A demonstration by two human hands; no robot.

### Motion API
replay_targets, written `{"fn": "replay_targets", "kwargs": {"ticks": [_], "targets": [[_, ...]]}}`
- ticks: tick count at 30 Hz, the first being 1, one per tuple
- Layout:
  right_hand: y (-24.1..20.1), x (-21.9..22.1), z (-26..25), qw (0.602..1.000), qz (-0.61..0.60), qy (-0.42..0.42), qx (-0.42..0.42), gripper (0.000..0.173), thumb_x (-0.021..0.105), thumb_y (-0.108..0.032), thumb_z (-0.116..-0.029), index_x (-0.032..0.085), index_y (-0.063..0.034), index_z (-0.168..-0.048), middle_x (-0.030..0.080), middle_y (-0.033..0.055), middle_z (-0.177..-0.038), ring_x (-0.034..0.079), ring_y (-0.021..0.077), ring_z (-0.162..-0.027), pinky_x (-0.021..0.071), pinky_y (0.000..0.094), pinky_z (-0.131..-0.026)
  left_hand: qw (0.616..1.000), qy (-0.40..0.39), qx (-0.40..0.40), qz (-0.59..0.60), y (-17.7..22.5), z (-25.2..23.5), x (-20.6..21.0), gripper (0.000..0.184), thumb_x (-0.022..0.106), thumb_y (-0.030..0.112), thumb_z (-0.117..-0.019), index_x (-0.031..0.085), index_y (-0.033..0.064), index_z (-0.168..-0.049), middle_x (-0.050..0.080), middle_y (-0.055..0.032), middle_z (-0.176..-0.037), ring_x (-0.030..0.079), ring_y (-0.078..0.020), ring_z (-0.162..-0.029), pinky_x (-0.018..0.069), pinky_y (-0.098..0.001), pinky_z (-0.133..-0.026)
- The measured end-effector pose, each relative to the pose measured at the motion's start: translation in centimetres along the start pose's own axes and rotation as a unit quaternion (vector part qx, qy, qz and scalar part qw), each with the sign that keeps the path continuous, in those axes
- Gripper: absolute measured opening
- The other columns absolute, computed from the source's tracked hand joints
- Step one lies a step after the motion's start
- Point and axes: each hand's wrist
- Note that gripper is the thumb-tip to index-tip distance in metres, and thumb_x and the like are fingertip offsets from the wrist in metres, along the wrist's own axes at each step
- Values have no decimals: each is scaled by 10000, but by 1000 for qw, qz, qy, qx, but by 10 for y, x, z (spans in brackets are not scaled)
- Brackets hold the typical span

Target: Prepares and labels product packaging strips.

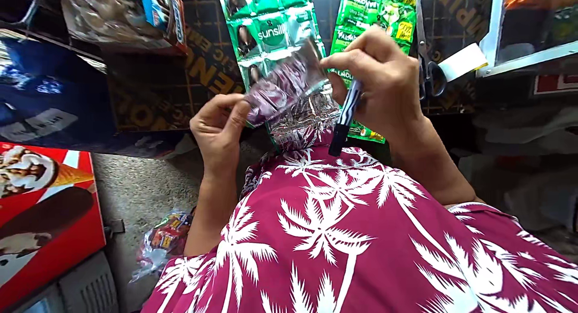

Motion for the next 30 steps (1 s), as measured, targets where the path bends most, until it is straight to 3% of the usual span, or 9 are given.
{"fn": "replay_targets", "kwargs": {"ticks": [3, 6, 8, 14, 17, 23, 28, 30], "targets": [[8, -8, 1, 997, -53, 59, -8, 171, 686, -141, -965, 770, -20, -1053, 666, 163, -967, 610, 159, -782, 483, 268, -630, 994, -70, 65, -62, 1, 5, -3, 124, 687, 134, -980, 753, 131, -1086, 722, 81, -1052, 672, -19, -972, 572, -220, -861], [15, -14, 9, 994, -105, 27, -34, 347, 734, -332, -950, 750, -10, -1076, 637, 151, -969, 549, 114, -746, 432, 232, -619, 992, -69, 74, -72, -2, 10, -2, 126, 711, 94, -957, 755, 79, -1074, 728, 38, -1039, 678, -34, -962, 575, -219, -853], [13, -15, 15, 993, -111, -7, -46, 383, 757, -391, -927, 761, -33, -1064, 659, 142, -963, 588, 133, -776, 461, 261, -644, 992, -73, 76, -71, -2, 12, -2, 120, 726, 92, -945, 755, 69, -1059, 732, 23, -1034, 685, -47, -967, 579, -228, -864], [4, -17, 10, 986, -111, -89, -89, 223, 707, -289, -975, 791, -91, -1032, 670, 132, -918, 595, 180, -683, 442, 326, -547, 980, -144, 108, -87, 1, 6, 3, 112, 770, 153, -919, 777, 66, -990, 731, -32, -1005, 658, -121, -1037, 536, -275, -929], [8, -23, 5, 990, -104, -76, -62, 204, 699, -263, -983, 784, -87, -1041, 671, 135, -951, 609, 174, -748, 470, 320, -610, 971, -172, 101, -129, 6, 3, -1, 161, 772, 241, -924, 790, 87, -968, 752, -34, -1014, 645, -157, -1105, 499, -317, -995], [22, -30, 6, 995, -85, -53, -24, 211, 721, -262, -969, 782, -72, -1038, 652, 133, -963, 601, 155, -850, 471, 278, -704, 975, -131, 105, -147, 3, 14, -2, 119, 770, 156, -920, 780, 47, -968, 737, -60, -975, 663, -126, -1002, 533, -271, -901], [10, -26, 12, 983, -112, -138, -53, 323, 726, -412, -939, 782, -106, -1024, 659, 103, -914, 598, 177, -724, 461, 346, -588, 978, -110, 108, -139, 4, 17, 5, 94, 771, 116, -913, 770, 31, -954, 727, -59, -964, 668, -106, -964, 547, -247, -869], [9, -24, 13, 976, -100, -185, -65, 269, 716, -370, -946, 774, -116, -1009, 656, 91, -894, 613, 198, -695, 460, 376, -549, 976, -110, 118, -143, 4, 18, 5, 91, 775, 122, -910, 774, 40, -949, 728, -60, -959, 664, -120, -975, 540, -260, -874]]}}
Point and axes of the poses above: each hand's wrist, its own z-axis away from the middle knuckle, its own x-axis out of the palm, y = z × x
